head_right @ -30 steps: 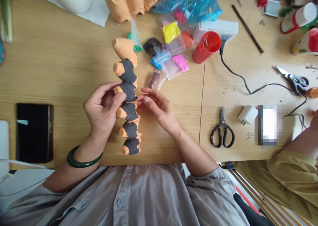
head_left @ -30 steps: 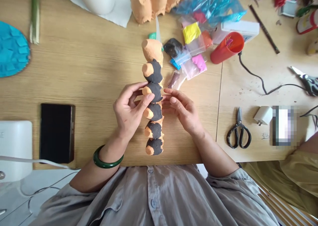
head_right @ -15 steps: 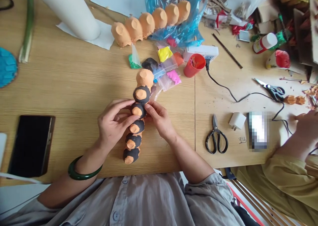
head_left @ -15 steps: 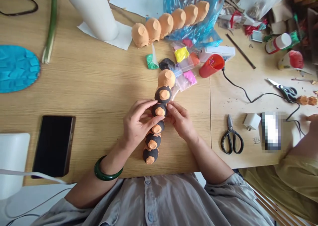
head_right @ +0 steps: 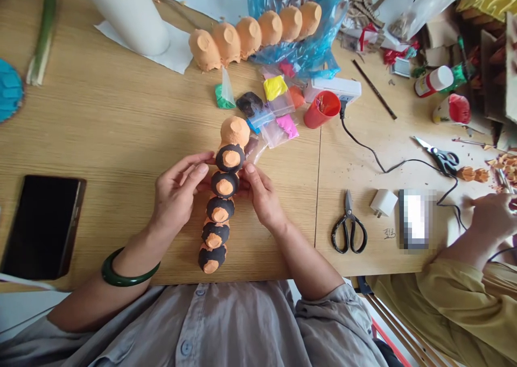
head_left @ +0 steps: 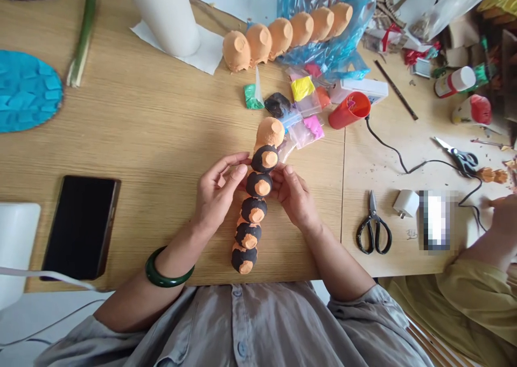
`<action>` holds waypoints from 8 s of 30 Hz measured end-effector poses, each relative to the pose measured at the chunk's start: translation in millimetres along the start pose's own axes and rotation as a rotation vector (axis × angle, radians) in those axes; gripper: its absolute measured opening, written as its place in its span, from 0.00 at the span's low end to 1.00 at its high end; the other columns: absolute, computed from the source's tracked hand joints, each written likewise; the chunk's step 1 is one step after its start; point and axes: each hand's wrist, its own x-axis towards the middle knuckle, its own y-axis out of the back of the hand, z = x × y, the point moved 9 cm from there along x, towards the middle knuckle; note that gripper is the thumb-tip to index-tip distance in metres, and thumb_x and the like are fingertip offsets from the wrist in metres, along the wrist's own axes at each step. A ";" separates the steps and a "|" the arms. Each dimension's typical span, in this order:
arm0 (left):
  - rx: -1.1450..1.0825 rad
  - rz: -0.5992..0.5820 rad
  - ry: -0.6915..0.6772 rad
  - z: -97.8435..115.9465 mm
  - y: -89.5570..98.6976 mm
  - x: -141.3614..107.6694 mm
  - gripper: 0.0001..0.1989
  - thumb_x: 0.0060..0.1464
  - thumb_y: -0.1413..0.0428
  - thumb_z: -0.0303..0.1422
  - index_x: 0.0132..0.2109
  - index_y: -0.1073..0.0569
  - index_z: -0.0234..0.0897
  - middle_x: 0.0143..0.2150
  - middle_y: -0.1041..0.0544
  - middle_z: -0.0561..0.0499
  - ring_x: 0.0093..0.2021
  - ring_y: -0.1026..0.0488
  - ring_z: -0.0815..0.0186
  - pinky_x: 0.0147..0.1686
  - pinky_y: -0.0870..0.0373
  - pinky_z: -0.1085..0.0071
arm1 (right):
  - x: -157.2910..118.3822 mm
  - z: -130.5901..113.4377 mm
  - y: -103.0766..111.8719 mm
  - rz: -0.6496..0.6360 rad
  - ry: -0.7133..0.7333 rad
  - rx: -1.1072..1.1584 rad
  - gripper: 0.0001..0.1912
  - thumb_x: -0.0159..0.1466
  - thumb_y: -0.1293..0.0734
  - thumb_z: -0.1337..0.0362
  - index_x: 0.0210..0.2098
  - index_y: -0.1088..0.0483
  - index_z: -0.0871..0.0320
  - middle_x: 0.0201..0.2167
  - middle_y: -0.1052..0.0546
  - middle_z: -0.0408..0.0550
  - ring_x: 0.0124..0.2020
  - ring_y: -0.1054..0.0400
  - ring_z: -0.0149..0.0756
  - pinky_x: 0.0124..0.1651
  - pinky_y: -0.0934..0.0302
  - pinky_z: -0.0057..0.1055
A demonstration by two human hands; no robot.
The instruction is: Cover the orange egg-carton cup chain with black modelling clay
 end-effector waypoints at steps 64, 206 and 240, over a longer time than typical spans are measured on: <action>0.466 0.064 -0.582 29.8 31.3 12.4 0.18 0.75 0.41 0.51 0.56 0.17 0.45 0.54 0.16 0.50 0.55 0.17 0.63 0.54 0.18 0.62 | 3.7 -22.9 12.2 0.120 0.264 -0.470 0.26 0.65 0.23 0.36 0.47 0.20 0.50 0.38 0.19 0.46 0.32 0.27 0.34 0.39 0.25 0.38; 0.670 -0.070 -0.799 63.6 -75.5 -11.2 0.07 0.73 0.43 0.33 0.41 0.26 0.41 0.35 0.18 0.52 0.35 0.19 0.63 0.36 0.27 0.68 | -37.0 -71.1 1.6 0.300 0.883 -0.827 0.06 0.76 0.32 0.63 0.42 0.22 0.52 0.42 0.13 0.47 0.41 0.17 0.33 0.38 0.21 0.27; 0.678 -0.009 -0.809 74.1 -61.8 -1.8 0.13 0.76 0.45 0.41 0.41 0.25 0.41 0.42 0.19 0.48 0.48 0.19 0.58 0.48 0.21 0.62 | -10.5 -61.6 39.0 0.324 0.453 -0.395 0.12 0.72 0.29 0.52 0.43 0.18 0.52 0.32 0.13 0.44 0.31 0.16 0.38 0.39 0.17 0.37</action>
